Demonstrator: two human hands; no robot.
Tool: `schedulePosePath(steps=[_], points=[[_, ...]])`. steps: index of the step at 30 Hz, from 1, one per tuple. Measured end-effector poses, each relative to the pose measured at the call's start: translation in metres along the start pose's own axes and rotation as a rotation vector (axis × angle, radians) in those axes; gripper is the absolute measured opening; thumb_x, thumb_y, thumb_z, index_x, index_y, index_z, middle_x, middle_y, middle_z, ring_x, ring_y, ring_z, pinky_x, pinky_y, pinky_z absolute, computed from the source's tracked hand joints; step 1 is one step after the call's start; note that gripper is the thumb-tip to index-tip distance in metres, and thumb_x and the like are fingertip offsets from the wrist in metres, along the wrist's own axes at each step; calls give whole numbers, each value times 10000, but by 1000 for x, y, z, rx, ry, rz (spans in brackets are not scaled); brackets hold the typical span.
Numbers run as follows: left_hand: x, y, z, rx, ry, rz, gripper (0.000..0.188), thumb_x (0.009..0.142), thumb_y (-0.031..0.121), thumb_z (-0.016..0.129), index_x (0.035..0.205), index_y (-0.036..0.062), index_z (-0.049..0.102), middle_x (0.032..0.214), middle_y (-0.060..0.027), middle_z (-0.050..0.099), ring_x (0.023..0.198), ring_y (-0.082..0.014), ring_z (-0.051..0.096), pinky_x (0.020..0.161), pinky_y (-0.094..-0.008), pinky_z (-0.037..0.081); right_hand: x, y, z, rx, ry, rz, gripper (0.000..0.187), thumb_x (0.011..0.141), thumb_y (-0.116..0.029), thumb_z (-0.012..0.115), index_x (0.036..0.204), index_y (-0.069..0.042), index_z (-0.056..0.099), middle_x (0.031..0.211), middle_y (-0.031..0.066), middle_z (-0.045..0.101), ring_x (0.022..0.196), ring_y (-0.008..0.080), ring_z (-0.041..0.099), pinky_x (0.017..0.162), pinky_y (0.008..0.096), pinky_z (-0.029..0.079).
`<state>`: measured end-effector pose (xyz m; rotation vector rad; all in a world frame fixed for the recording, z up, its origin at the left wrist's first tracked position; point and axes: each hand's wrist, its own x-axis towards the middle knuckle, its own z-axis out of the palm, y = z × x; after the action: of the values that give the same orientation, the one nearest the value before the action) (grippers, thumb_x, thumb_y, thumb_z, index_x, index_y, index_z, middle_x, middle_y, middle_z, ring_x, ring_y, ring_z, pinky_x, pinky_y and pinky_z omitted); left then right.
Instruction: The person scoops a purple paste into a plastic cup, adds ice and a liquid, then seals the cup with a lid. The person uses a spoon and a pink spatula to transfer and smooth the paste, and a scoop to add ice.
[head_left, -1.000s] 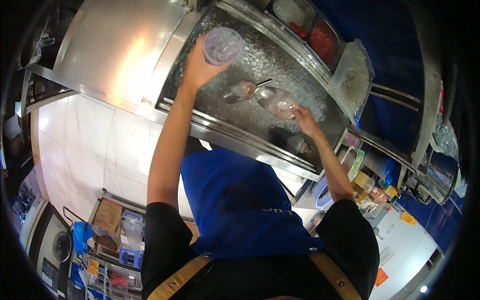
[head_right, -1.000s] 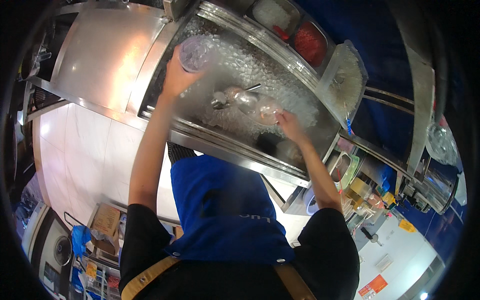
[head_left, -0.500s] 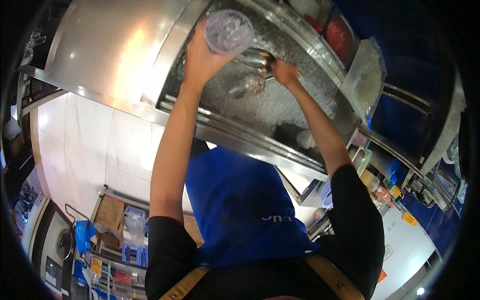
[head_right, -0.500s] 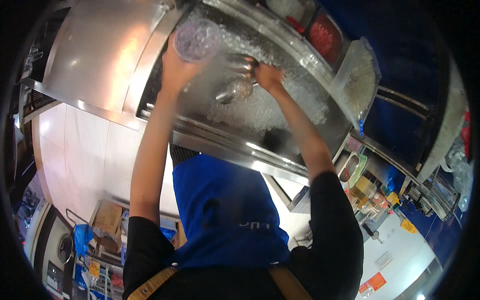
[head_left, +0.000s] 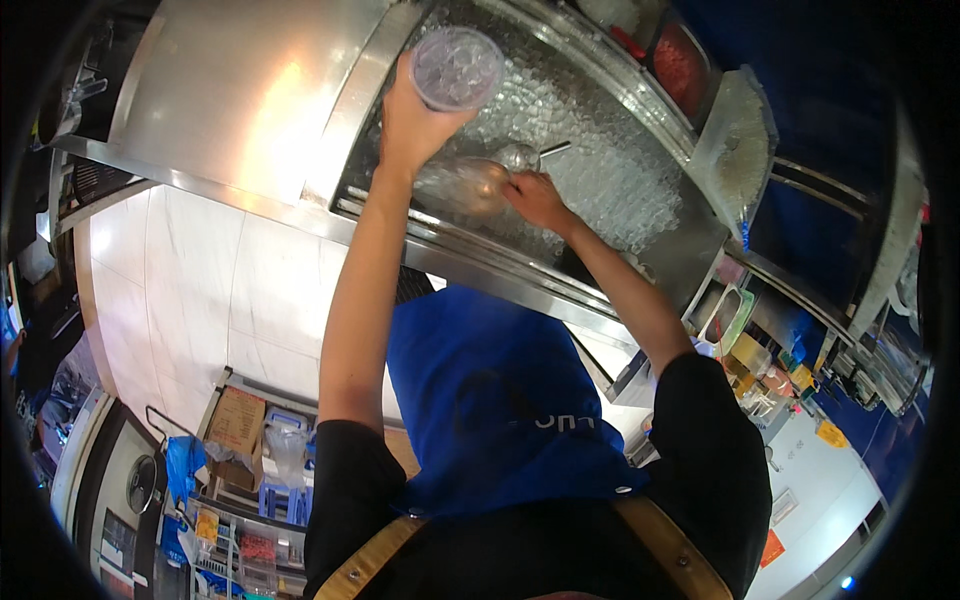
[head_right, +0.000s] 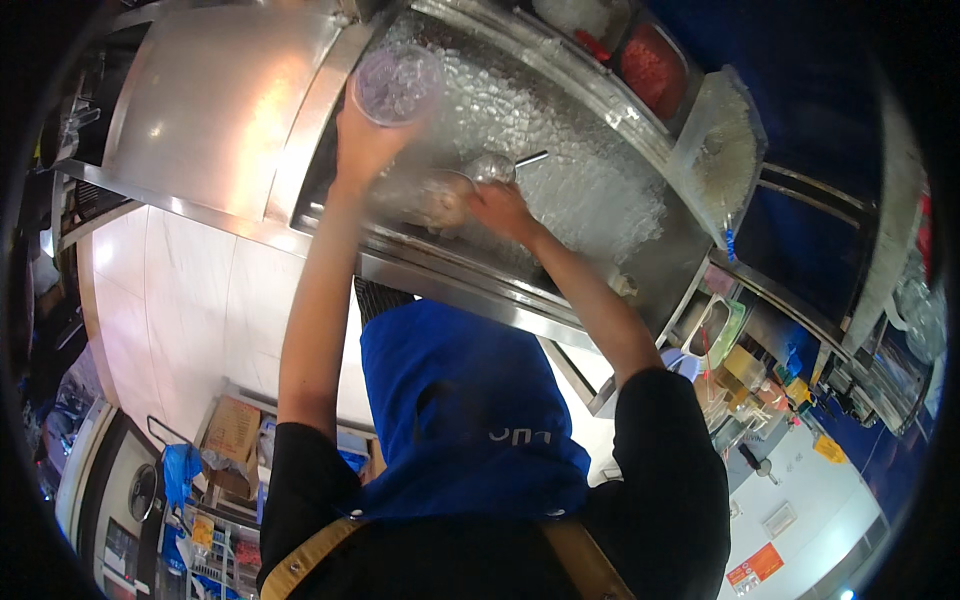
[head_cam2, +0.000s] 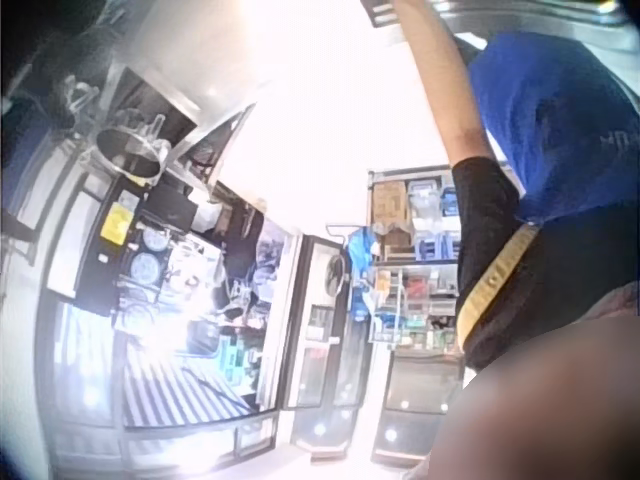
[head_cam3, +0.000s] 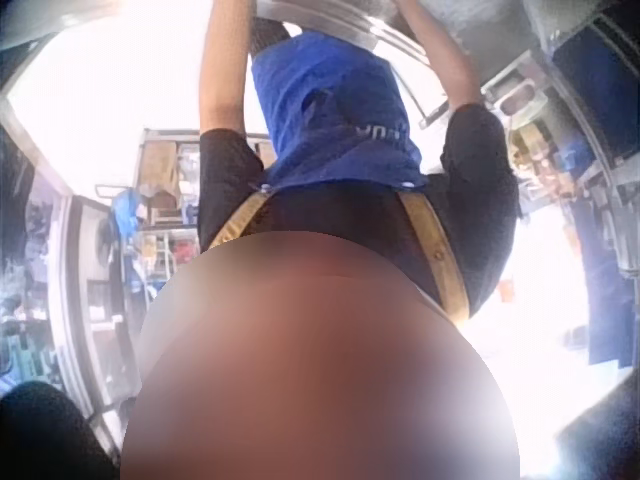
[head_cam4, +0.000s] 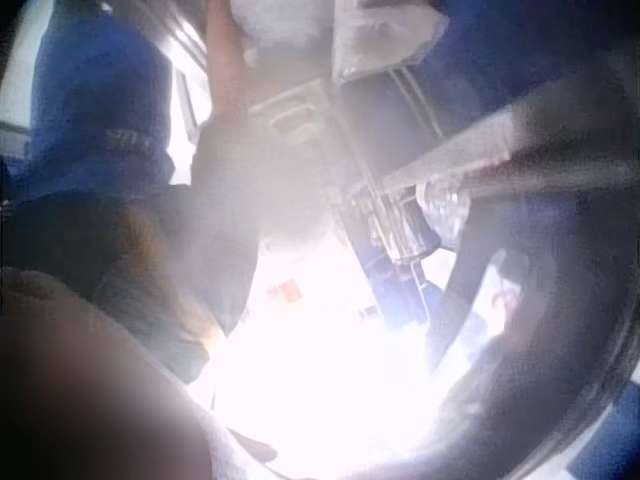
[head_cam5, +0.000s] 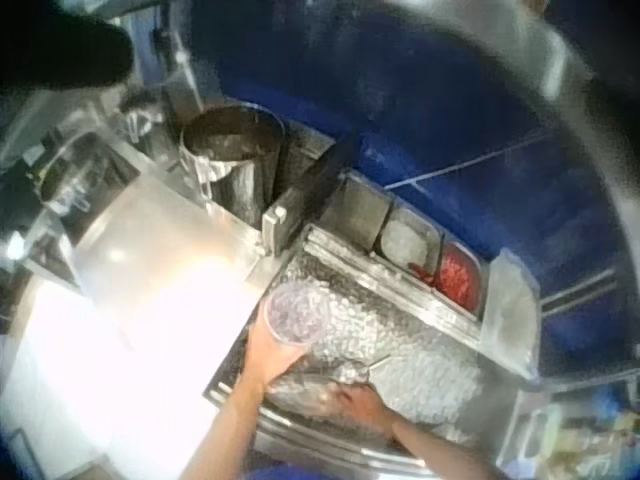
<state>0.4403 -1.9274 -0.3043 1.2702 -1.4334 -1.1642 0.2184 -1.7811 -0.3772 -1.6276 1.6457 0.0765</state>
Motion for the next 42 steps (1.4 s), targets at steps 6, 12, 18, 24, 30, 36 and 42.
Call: schedulePosePath(steps=[6, 12, 18, 24, 30, 36, 42], points=[[-1, -2, 2, 38, -50, -87, 868, 610, 209, 917, 1347, 53, 488, 1230, -199, 660, 1159, -325, 645, 969, -400, 517, -125, -32, -122, 31, 345, 263, 363, 936, -300, 529, 869, 32, 658, 840, 258, 656, 831, 432, 643, 761, 521, 500], [-4, -1, 3, 136, -176, -32, 858, 643, 331, 909, 1347, 57, 504, 1268, -213, 625, 1182, -381, 602, 984, -434, 495, -118, -84, -201, -419, 458, 190, 347, 950, -291, 522, 876, 8, 682, 835, 242, 674, 837, 422, 656, 798, 517, 489], [-6, -18, 9, 184, -198, 82, 860, 630, 299, 908, 1350, 53, 507, 1266, -206, 621, 1190, -383, 589, 1007, -436, 476, -107, -83, -188, -522, 613, 225, 326, 942, -299, 547, 855, -3, 651, 796, 248, 670, 830, 434, 652, 867, 516, 470], [-5, 0, 3, 235, -156, -18, 879, 608, 281, 914, 1351, 49, 505, 1270, -193, 616, 1198, -353, 590, 1016, -424, 471, -137, -1, -105, -219, 478, 587, 381, 957, -349, 527, 880, -7, 677, 893, 272, 675, 893, 444, 655, 804, 527, 513], [-2, 3, 7, -120, -161, 10, 825, 629, 187, 907, 1338, 36, 514, 1236, -145, 638, 1159, -242, 608, 1006, -363, 484, -81, 77, 13, -14, -31, 811, 585, 981, -523, 410, 1133, -27, 680, 1178, 271, 655, 1124, 461, 609, 968, 535, 470], [-20, 18, -2, -360, -190, -82, 816, 634, 148, 907, 1336, 27, 508, 1253, -116, 637, 1175, -215, 605, 1000, -367, 496, -56, 58, 27, -137, 344, 786, 594, 940, -552, 518, 1175, -30, 679, 1210, 236, 662, 1142, 392, 628, 1001, 489, 462], [-29, 134, -135, -69, -45, 83, 791, 624, 95, 913, 1305, 8, 520, 1219, -123, 652, 1128, -224, 632, 992, -360, 494, 29, -190, -175, 460, 738, -46, 321, 929, -294, 651, 1106, -32, 712, 1046, 178, 727, 1001, 307, 701, 858, 396, 528]])
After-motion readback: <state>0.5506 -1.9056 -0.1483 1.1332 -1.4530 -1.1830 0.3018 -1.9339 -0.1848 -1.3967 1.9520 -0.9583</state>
